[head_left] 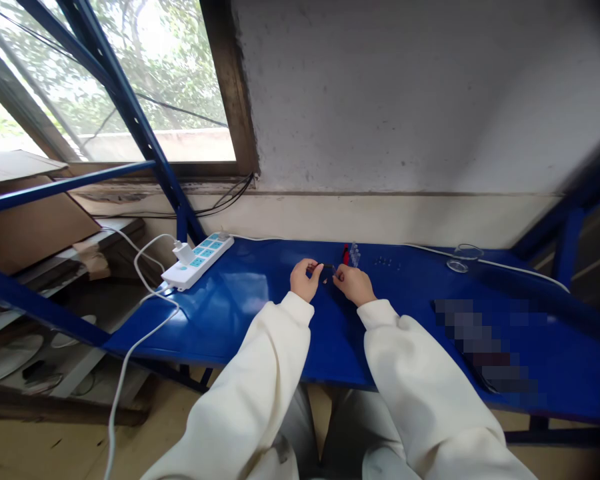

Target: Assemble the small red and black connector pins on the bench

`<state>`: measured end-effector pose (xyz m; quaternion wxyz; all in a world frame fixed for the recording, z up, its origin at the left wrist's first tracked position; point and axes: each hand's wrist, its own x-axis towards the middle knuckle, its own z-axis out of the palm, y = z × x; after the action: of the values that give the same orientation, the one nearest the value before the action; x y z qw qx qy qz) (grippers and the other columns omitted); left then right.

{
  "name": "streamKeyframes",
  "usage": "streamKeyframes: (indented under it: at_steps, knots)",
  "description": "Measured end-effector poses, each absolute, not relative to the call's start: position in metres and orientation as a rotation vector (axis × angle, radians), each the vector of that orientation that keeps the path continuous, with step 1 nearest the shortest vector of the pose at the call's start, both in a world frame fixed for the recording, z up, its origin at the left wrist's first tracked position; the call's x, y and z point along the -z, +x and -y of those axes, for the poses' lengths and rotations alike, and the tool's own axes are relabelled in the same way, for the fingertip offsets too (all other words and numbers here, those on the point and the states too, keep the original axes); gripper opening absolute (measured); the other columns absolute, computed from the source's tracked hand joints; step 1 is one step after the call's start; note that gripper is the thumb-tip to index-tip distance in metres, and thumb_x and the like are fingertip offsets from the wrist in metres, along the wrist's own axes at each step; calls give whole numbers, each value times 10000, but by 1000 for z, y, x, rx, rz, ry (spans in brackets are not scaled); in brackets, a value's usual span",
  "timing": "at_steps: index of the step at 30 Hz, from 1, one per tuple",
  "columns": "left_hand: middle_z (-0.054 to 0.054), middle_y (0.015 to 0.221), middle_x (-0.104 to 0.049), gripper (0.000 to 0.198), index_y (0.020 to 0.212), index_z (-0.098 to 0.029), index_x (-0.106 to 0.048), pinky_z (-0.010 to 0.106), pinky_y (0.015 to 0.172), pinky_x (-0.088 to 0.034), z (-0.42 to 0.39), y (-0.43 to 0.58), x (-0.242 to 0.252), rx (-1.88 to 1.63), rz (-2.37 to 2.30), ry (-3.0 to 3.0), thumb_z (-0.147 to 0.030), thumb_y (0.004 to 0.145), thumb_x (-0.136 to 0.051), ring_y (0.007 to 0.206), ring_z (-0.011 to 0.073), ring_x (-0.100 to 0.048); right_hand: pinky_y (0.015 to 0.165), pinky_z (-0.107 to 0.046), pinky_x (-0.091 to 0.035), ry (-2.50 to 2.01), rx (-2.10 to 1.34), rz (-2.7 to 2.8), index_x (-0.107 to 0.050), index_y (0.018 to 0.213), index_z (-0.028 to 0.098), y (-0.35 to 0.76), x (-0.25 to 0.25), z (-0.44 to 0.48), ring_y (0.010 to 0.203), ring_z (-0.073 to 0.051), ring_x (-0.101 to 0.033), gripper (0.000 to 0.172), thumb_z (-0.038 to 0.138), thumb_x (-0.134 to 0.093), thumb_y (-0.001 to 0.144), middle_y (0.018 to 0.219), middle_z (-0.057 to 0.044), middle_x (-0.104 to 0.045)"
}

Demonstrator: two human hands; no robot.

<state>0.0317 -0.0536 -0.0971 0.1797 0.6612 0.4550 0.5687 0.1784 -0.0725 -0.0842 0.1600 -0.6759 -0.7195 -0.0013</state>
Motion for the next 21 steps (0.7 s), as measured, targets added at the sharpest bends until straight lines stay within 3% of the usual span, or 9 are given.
streamKeyframes:
  at_steps: [9,21]
  knots:
    - [36,782,-630,163,823,-178,-587,260,679,-453,57,33,95,-1569,-1215,1879,-320,755,-548,689,117,-576,540,-230,-305,-2044,229,2064,-533,898,184,174,76,78,684,-166,-605,140,241,-438,812,829,-63,-644]
    - [24,728,-612,142,827,-176,-598,233,611,-448,59,35,94,-1474,-1132,1939,-279,735,-563,627,99,-549,524,-235,-249,-1866,301,2041,-551,849,183,172,80,78,625,-137,-568,156,227,-405,816,804,-61,-645]
